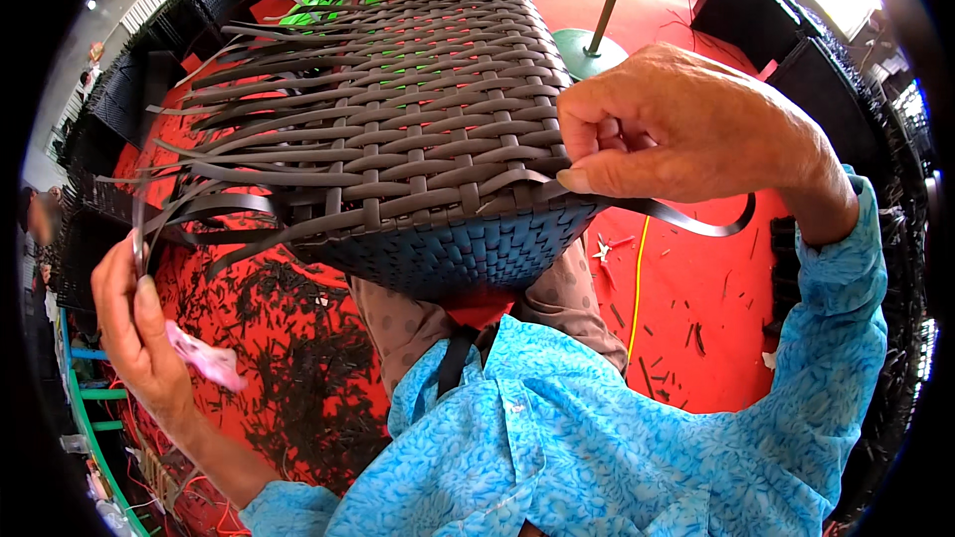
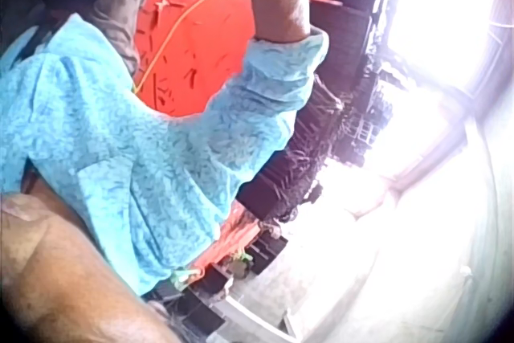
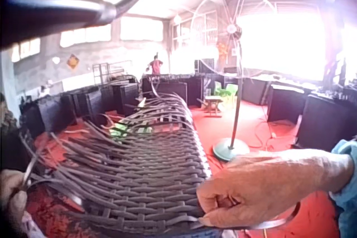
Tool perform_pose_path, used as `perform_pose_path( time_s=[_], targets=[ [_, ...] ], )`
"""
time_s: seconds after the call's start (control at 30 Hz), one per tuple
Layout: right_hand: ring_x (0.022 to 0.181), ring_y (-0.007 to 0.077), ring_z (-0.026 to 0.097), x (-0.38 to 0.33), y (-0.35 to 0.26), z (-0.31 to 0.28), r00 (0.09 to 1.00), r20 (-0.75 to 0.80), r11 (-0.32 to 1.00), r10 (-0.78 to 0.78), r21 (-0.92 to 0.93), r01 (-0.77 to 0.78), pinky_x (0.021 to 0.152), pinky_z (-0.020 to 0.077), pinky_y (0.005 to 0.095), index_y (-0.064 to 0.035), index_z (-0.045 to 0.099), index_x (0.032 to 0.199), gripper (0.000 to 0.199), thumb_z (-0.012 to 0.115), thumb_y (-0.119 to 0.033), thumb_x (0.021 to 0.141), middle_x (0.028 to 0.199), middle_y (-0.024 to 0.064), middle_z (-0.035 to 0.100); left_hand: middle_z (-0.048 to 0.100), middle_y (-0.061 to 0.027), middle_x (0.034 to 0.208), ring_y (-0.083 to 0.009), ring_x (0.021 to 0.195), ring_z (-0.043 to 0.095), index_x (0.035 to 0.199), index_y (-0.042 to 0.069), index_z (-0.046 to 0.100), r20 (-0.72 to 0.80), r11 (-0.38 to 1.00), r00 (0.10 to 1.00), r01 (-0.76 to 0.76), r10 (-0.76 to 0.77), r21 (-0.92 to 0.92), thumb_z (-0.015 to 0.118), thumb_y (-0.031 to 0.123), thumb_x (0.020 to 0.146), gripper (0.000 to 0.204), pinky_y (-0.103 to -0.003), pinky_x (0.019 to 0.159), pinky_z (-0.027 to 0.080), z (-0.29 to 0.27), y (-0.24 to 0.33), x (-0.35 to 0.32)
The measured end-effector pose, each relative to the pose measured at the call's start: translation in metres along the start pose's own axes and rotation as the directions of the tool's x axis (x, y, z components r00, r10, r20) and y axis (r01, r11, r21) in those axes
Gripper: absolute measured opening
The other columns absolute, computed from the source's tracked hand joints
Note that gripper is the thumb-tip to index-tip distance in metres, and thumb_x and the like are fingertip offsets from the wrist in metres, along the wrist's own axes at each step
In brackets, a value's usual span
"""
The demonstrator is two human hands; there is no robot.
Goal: The person weaves synthetic rattan strips into a chair frame using a flat metal tool, turns the chair, and weaves additional strips along the frame by hand.
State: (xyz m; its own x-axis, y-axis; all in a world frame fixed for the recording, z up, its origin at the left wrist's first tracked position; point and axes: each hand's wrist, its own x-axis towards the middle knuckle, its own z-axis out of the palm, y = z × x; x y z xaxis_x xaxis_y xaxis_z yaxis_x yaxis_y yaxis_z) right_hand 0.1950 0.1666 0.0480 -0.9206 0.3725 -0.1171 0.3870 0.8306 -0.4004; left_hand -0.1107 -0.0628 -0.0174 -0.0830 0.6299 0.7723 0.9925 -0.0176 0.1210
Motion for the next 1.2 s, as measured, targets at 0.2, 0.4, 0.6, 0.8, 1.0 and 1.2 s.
perform_pose_path(
  time_s=[0.2,0.4,0.6,0.8,1.0,1.2],
  targets=[
    [0.067,0.0268,0.058,0.008,0.003,0.006,0.999,0.02,0.997,-0.05,0.059,0.049,0.062,0.0449,0.0393,-0.0041,0.057,0.074,0.023,0.062,-0.026,0.078,0.066,0.0115,0.056,0.045,0.0004,0.072,-0.0067,0.061,0.038,0.112,-0.005,0.055,0.15,0.235,0.943,0.224,-0.297,-0.946,0.065,0.019,0.082,0.04,-0.02,0.055,0.028,0.043,0.035,-0.016],
    [0.075,0.0199,0.06,0.009,0.006,0.019,0.952,-0.19,0.947,-0.239,-0.263,0.185,0.064,0.0465,0.0306,-0.0043,0.061,0.089,0.026,0.07,-0.027,0.082,0.077,0.007,0.06,0.046,0.0086,0.064,0.0015,0.056,0.038,0.1,-0.001,0.063,0.418,0.328,0.864,0.496,-0.28,-0.804,0.073,0.014,0.08,0.026,-0.016,0.051,0.025,0.062,0.098,0.027],
    [0.084,0.0194,0.064,0.036,-0.014,0.029,0.693,-0.525,0.604,-0.494,0.365,0.708,0.074,0.051,0.031,-0.0004,0.06,0.104,0.036,0.058,-0.034,0.091,0.089,0.0093,0.065,0.048,0.0007,0.061,-0.0056,0.053,0.043,0.098,-0.002,0.056,0.565,0.333,0.816,0.569,-0.119,-0.752,0.06,0.026,0.089,0.029,-0.019,0.048,0.031,0.061,0.128,0.07],
    [0.077,0.0155,0.06,0.014,0.011,-0.015,0.796,-0.514,0.258,0.319,0.856,0.449,0.073,0.0524,0.0289,0.0012,0.055,0.112,0.038,0.041,-0.032,0.1,0.091,0.0056,0.061,0.06,-0.0055,0.104,-0.012,0.093,0.055,0.118,-0.002,0.055,0.285,0.702,0.955,0.146,0.085,-0.697,0.068,0.055,0.077,0.072,-0.026,0.074,0.043,0.073,0.116,0.089],
    [0.097,0.0144,0.057,-0.048,0.132,-0.022,0.641,-0.767,0.258,-0.039,0.612,0.748,0.095,0.0419,0.0349,-0.0019,0.051,0.104,0.021,0.041,-0.02,0.1,0.094,0.0036,0.054,0.059,-0.0063,0.084,-0.0242,0.08,0.057,0.094,0.005,0.068,0.282,0.872,0.859,-0.309,0.427,-0.379,0.076,0.017,0.065,0.033,-0.034,0.07,0.045,0.084,0.101,0.063],
    [0.055,0.0087,0.044,-0.026,0.114,0.067,0.755,-0.563,0.065,0.335,0.813,0.578,0.049,0.0359,0.0219,-0.0102,0.054,0.098,0.021,0.056,-0.031,0.094,0.07,-0.0014,0.049,0.058,-0.0022,0.079,-0.0202,0.075,0.057,0.088,0.008,0.065,0.131,0.815,0.817,-0.518,0.562,-0.26,0.075,0.012,0.064,0.027,-0.033,0.065,0.039,0.092,0.096,0.056]
  ],
)
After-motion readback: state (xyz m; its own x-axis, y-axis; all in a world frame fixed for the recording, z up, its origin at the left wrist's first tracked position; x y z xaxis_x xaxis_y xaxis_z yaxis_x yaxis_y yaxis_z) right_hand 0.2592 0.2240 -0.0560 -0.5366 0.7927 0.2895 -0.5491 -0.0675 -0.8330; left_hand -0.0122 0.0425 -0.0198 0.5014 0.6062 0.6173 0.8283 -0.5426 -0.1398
